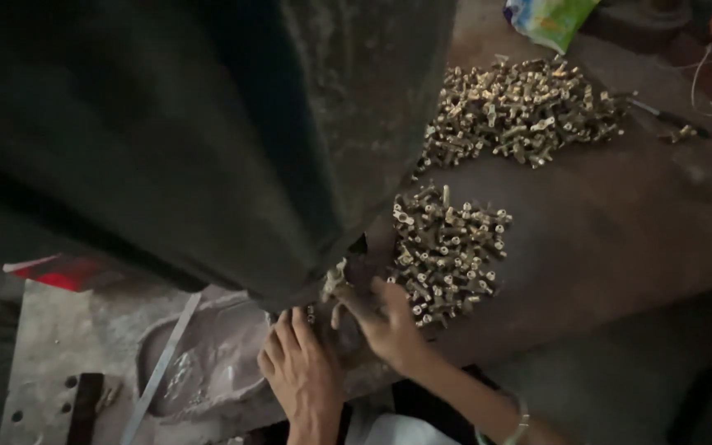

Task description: The person picks small brass fittings one at a time from a pile on the workbench, holds each under a benchtop tapping machine to cut threads, and sets the finished fittings on the bench. A red crate and a plastic tray of liquid sit beside the work area.

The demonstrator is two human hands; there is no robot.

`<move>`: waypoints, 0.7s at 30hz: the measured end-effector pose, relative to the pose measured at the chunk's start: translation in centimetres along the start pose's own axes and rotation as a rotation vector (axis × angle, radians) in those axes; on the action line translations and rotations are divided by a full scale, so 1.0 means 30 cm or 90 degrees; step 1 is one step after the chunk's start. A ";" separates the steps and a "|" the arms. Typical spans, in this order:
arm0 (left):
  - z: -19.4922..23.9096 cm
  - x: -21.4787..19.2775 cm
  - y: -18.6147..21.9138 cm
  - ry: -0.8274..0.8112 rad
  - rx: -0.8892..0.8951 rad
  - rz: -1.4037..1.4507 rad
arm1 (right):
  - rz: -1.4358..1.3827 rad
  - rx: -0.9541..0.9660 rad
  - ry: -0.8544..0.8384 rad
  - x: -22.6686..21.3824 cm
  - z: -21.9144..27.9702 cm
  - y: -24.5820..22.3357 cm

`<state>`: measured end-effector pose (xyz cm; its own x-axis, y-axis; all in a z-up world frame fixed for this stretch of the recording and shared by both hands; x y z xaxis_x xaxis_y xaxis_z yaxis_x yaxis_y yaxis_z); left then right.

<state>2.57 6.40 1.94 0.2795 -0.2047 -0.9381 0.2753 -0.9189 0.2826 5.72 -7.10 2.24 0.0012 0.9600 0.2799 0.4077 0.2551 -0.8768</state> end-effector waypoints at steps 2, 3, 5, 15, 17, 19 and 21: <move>-0.013 -0.002 0.010 0.003 -0.002 0.016 | -0.003 0.008 -0.005 0.008 -0.012 -0.020; -0.024 -0.003 0.014 0.003 -0.001 0.029 | -0.006 0.018 -0.008 0.014 -0.021 -0.026; -0.021 -0.011 0.027 -0.017 -0.003 0.021 | -0.022 0.052 -0.054 -0.039 -0.076 -0.044; -0.019 -0.012 0.055 0.077 0.033 0.090 | 0.049 -0.012 0.055 -0.004 0.060 0.047; -0.040 -0.016 0.054 0.041 0.039 0.068 | 0.043 -0.001 -0.014 -0.047 -0.044 0.002; -0.007 -0.022 0.035 -0.018 0.041 0.038 | 0.038 0.033 -0.076 -0.062 -0.063 -0.037; -0.015 -0.040 0.061 0.030 0.059 0.049 | 0.007 0.083 -0.165 -0.057 -0.108 -0.062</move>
<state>3.14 5.12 3.67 0.3401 -0.2618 -0.9032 0.1662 -0.9286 0.3318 7.91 -9.59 4.65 -0.2357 0.9558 0.1760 0.2876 0.2415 -0.9268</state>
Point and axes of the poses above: each hand's wrist, its own z-axis away from the middle knuckle, its own x-axis out of the palm, y = z × x, the point moved 5 cm from there along -z, towards the middle knuckle, and after that the axes turned 15 degrees about -x, right-handed, at the moved point
